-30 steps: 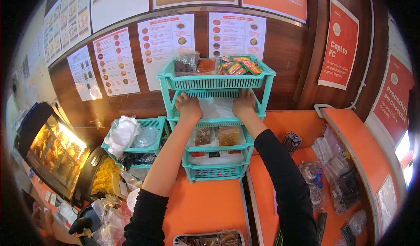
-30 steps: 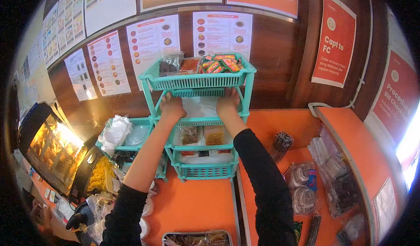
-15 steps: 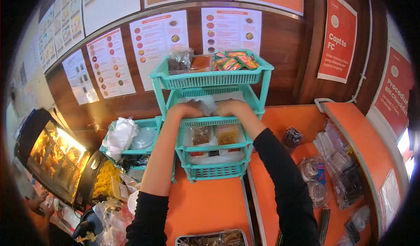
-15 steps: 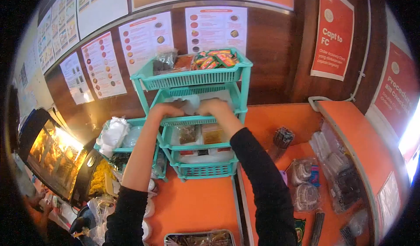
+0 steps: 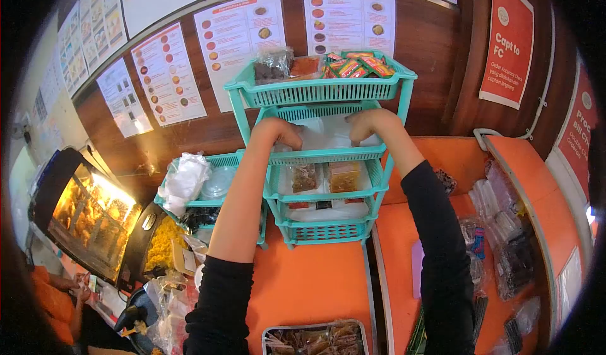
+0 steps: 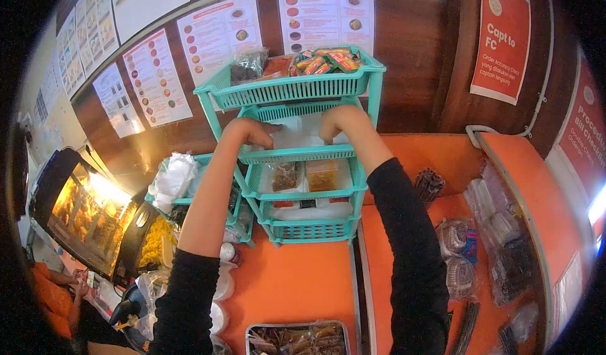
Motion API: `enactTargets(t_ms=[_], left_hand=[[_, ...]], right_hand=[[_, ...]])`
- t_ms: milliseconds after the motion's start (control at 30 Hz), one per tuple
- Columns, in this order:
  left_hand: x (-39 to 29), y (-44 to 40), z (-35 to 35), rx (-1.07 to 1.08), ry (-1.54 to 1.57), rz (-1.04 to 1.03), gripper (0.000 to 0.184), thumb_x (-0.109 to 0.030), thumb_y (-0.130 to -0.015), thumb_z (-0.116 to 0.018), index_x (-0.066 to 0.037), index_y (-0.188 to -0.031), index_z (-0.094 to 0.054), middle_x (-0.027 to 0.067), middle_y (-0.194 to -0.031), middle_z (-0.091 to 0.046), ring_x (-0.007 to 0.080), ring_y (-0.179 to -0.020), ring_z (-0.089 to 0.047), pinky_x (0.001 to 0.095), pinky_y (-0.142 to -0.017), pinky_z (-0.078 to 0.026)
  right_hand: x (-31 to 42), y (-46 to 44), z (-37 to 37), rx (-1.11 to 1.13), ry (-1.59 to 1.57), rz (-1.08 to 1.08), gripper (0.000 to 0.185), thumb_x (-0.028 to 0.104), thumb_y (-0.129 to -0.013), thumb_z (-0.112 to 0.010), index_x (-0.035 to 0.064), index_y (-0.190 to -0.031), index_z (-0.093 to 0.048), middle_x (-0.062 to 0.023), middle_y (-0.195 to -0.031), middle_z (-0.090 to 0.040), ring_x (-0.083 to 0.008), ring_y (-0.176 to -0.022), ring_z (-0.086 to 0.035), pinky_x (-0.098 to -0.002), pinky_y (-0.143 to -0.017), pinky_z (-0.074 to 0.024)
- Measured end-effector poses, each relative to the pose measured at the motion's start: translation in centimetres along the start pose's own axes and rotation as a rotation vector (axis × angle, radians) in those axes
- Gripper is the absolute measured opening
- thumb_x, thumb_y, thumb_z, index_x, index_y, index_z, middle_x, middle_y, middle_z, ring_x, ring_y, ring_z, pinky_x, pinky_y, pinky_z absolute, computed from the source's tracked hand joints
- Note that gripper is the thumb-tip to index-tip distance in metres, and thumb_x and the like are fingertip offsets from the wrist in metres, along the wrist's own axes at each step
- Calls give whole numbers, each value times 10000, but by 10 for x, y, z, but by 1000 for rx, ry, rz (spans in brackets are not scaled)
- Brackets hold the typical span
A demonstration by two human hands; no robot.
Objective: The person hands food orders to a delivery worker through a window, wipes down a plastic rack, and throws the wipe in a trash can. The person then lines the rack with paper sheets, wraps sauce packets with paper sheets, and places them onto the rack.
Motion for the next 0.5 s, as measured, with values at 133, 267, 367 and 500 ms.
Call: enactTargets(t_ms=[133,267,367,500], left_hand=[[5,-11,-2,47,-3,-9,897,-345,-621,-629,-223,-1432,-264,134,-1363,-432,285,-1152,-497,372,-926,-429],[-1,2,6,101,38,36,954,-283,-610,-647,-245,-1455,-205,146,-1431,-350,280,-1243,-430,351,-976,-391],[5,-9,6,116,-82,24,978,-222,-589,-619,-252,-1461,-178,152,-1434,-345,277,-1251,-419,342,-965,-396],[19,-32,5,163,-170,98,997,-161,-568,-591,-246,-1465,-162,160,-1438,-335,285,-1252,-415,340,-958,-401]], right_hand=[[4,-19,-3,-46,-62,194,859,245,-655,-663,167,-1428,-296,-123,-1474,-269,-326,-1252,-416,-409,-1014,-358],[1,-2,-3,-60,-174,229,606,157,-581,-638,-11,-1158,-558,-189,-1209,-552,-325,-1040,-563,-416,-834,-466],[0,-6,-1,21,-106,188,603,146,-563,-636,-6,-1143,-570,-196,-1182,-564,-329,-1018,-571,-412,-815,-471],[8,12,7,242,-67,-12,1000,46,-582,-572,208,-1470,-143,-220,-1450,-268,-382,-1211,-448,-437,-923,-427]])
Point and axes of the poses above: each hand's wrist, its own y-axis away from the middle knuckle, its own z-axis out of the back of the hand, x = y × z, the point moved 3 cm from there along -y, towards the middle knuckle
